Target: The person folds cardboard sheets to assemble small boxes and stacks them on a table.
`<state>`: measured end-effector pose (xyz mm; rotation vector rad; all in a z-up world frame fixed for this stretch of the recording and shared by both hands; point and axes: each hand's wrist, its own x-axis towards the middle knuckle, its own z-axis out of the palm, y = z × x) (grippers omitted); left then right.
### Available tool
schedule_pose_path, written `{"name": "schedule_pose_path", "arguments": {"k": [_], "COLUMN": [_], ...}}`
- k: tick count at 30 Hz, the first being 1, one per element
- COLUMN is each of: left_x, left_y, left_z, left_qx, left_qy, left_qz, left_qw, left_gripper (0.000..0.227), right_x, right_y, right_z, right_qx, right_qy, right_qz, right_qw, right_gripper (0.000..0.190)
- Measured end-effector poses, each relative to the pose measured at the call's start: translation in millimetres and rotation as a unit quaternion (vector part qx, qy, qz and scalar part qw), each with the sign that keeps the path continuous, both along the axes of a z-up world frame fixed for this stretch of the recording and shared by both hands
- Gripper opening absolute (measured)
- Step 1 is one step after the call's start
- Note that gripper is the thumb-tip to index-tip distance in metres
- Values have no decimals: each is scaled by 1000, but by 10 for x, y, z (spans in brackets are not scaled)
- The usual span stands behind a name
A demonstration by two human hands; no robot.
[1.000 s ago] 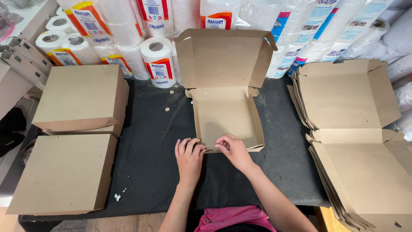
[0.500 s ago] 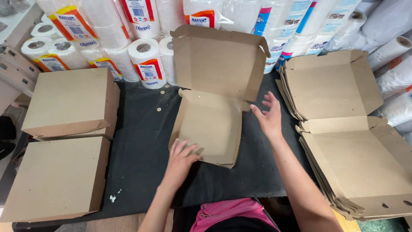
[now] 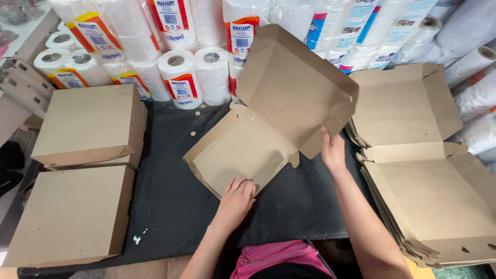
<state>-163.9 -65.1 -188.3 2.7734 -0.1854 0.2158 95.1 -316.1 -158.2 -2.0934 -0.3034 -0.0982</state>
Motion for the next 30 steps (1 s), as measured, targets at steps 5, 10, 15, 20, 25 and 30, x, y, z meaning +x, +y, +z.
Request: {"name": "schedule_pose_path", "arguments": {"k": [5, 10, 15, 20, 25, 30], "left_x": [175, 279, 351, 392, 384, 394], "left_y": [180, 118, 1, 11, 7, 14], "left_z": [-86, -81, -103, -268, -280, -276], "left_qx": [31, 16, -29, -10, -6, -3], "left_qy": [-96, -143, -162, -209, -230, -240], "left_qz": [33, 120, 185, 187, 189, 187], "left_qw": [994, 982, 969, 960, 955, 953], "left_gripper": [21, 18, 20, 25, 25, 26], "right_x": [-633, -723, -701, -734, -809, -732], "right_y": [-398, -448, -496, -256, 168, 376], "right_z": [267, -380, -927, -1484, -1452, -1566], "right_qx": [96, 363, 412, 331, 352, 388], "right_qy": [64, 106, 130, 160, 181, 202], "right_qz": [-124, -168, -117, 63, 0, -52], "right_qw": [985, 910, 894, 928, 918, 897], "right_gripper": [50, 63, 59, 77, 57, 44]}}
